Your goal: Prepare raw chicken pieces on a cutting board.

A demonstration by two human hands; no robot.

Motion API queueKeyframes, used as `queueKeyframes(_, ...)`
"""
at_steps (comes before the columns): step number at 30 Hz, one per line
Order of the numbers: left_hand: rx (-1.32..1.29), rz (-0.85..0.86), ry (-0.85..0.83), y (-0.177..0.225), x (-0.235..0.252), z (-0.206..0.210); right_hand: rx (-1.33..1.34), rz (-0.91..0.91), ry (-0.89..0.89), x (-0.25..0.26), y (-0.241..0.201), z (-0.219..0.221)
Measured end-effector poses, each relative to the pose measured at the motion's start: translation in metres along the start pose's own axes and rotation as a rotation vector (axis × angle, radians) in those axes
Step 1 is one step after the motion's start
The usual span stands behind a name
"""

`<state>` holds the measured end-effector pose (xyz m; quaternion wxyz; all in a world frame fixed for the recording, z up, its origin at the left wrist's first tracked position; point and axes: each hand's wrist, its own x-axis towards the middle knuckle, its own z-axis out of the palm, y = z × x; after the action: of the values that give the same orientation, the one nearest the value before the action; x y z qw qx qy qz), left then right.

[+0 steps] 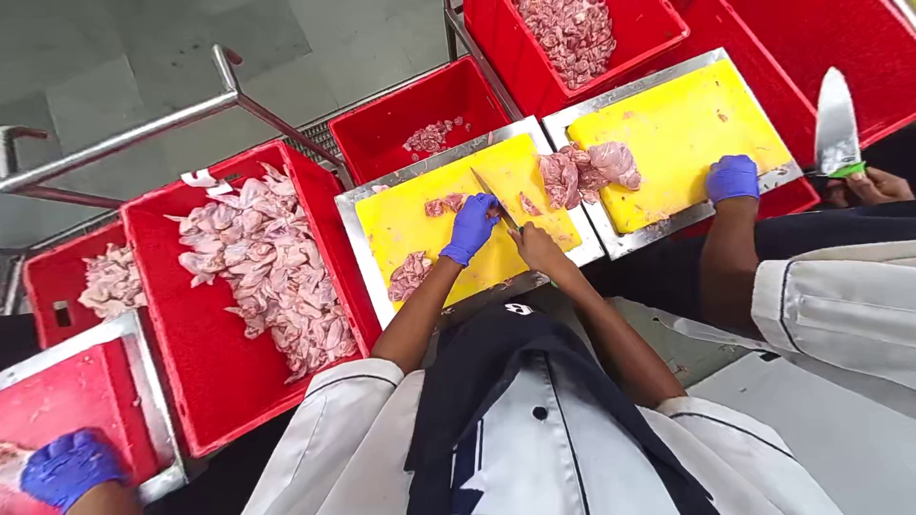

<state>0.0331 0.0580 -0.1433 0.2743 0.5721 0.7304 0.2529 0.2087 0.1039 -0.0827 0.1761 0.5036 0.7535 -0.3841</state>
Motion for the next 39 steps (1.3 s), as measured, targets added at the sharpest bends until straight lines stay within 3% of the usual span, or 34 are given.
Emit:
queueKeyframes(4,0.014,-0.001,0.053,0.0,-0.003,0.003,0.013,-0.01,0.008,0.013,-0.014,0.002)
queueKeyframes(10,0.006,-0.255,0.201,0.016,0.001,0.008,-0.032,0.087,-0.01,-0.041,0.03,0.024)
queueKeyframes(14,-0.153,-0.299,0.416,0.008,-0.017,-0.014,-0.037,0.127,-0.042,-0.056,0.054,0.032)
queueKeyframes(17,-0.002,-0.348,0.526,-0.018,-0.029,-0.04,-0.042,0.129,-0.011,-0.057,0.054,0.036)
queueKeyframes(20,0.097,-0.415,0.374,-0.031,-0.02,-0.044,-0.042,0.128,0.003,-0.059,0.054,0.038)
queueKeyframes(24,0.203,-0.308,0.185,-0.006,-0.008,-0.024,-0.041,0.127,0.001,-0.058,0.055,0.037)
queueKeyframes(30,0.192,-0.261,-0.074,0.008,-0.004,-0.027,-0.052,0.125,0.028,-0.059,0.055,0.038)
queueKeyframes(33,0.034,-0.263,-0.113,0.001,-0.003,-0.042,-0.045,0.114,0.03,-0.057,0.056,0.04)
queueKeyframes(35,-0.253,-0.289,-0.045,-0.014,0.006,-0.059,-0.031,0.111,0.036,-0.057,0.056,0.04)
queueKeyframes(37,-0.685,-0.302,0.169,-0.034,0.017,-0.078,-0.028,0.109,0.043,-0.057,0.056,0.039)
queueKeyframes(39,-1.062,-0.342,0.489,-0.05,0.028,-0.095,-0.021,0.11,0.043,-0.059,0.056,0.039)
